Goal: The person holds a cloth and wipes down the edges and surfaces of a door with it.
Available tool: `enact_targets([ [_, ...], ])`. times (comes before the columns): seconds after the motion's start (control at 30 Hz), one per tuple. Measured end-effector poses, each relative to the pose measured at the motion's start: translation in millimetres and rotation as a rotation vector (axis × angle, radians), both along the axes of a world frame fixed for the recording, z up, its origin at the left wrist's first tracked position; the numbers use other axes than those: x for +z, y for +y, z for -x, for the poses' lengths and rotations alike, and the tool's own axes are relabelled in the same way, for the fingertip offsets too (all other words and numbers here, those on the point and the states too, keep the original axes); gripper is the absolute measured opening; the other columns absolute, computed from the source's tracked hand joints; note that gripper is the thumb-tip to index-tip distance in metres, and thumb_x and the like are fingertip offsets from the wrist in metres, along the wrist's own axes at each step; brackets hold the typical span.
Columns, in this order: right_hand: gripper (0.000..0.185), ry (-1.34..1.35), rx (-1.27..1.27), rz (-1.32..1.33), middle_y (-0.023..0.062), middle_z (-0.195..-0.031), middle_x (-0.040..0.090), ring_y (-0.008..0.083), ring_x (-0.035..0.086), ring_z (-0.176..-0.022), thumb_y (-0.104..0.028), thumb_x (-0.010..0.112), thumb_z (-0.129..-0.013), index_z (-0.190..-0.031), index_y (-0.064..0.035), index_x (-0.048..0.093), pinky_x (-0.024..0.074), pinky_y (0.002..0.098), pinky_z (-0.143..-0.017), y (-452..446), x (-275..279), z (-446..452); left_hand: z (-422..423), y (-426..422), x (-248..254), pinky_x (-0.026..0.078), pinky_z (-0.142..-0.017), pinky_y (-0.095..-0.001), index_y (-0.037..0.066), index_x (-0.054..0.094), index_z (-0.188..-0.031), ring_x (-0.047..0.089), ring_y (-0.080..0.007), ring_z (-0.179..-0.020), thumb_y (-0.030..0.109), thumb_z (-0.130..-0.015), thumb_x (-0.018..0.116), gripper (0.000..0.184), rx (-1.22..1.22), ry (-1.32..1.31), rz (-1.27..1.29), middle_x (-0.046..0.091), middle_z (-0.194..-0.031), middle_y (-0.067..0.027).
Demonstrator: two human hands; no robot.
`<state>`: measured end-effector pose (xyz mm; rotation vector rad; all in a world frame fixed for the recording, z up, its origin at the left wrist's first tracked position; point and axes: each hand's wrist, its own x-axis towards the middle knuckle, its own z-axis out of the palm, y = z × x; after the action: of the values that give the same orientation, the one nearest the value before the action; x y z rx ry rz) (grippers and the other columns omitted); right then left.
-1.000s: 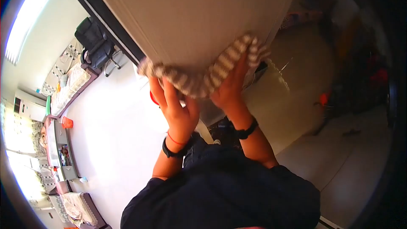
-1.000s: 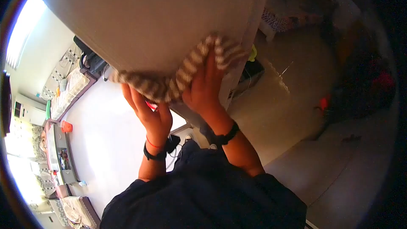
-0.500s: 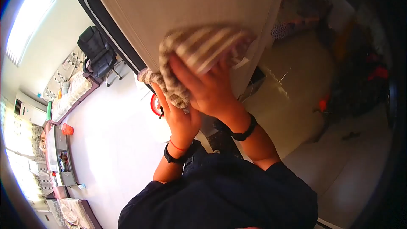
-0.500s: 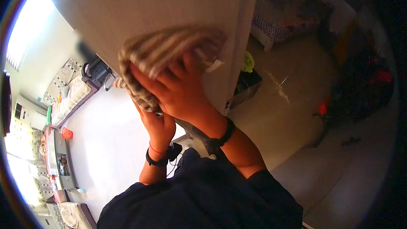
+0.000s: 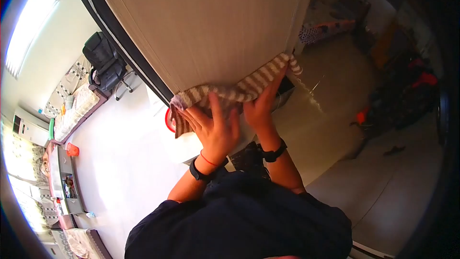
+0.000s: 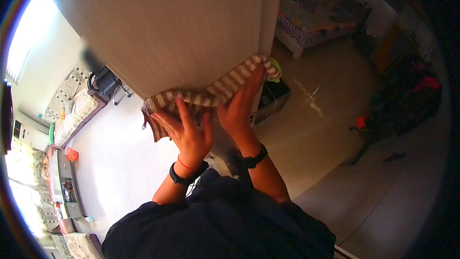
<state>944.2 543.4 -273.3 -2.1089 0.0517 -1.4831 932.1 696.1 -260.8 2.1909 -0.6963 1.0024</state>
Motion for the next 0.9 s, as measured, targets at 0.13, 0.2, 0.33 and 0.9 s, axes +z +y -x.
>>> enact_targets([
  [0.13,0.094,-0.060,0.080,-0.085,0.0342,-0.165,0.002,0.0521,0.001,-0.153,-0.018,0.065,-0.089,-0.158,0.0052,0.006,0.0025,0.0615,-0.122,-19,18,-9,-9,-4,10,0.017,-0.111,-0.0763,0.012,0.049,-0.149,0.014,-0.0737,-0.136,0.032,-0.085,0.073,0.071,0.022,-0.056,-0.024,0.020,-0.144,-0.0473],
  [0.2,0.090,-0.064,0.087,-0.105,0.0321,-0.164,0.007,0.0482,0.007,-0.153,-0.016,0.064,-0.092,-0.158,0.0058,0.008,0.0069,0.0567,-0.123,-20,19,-8,-9,1,7,0.022,-0.110,-0.0753,0.019,0.059,-0.143,0.022,-0.0717,-0.134,0.034,-0.085,0.073,0.061,0.053,-0.064,-0.060,0.031,-0.137,-0.0410],
  [0.33,0.081,-0.033,0.046,-0.101,0.0286,-0.162,0.022,0.0421,0.025,-0.150,-0.013,0.060,-0.096,-0.157,0.0074,0.012,0.0171,0.0485,-0.122,-24,-14,-8,-14,5,-2,0.026,-0.111,-0.0716,0.024,0.065,-0.137,0.029,-0.0634,-0.136,0.033,-0.086,0.073,0.053,0.044,-0.113,-0.113,0.042,-0.131,-0.0331],
  [0.9,0.081,0.112,0.117,0.183,0.0315,-0.161,0.024,0.0542,0.028,-0.145,-0.029,0.064,-0.085,-0.150,0.0090,0.036,0.0216,0.0621,-0.118,41,-56,-1,-45,25,-78,0.021,-0.118,-0.0608,-0.003,0.035,-0.151,0.028,-0.0541,-0.144,0.024,-0.086,0.073,0.080,-0.123,-0.150,0.128,0.027,-0.156,-0.0359],
])
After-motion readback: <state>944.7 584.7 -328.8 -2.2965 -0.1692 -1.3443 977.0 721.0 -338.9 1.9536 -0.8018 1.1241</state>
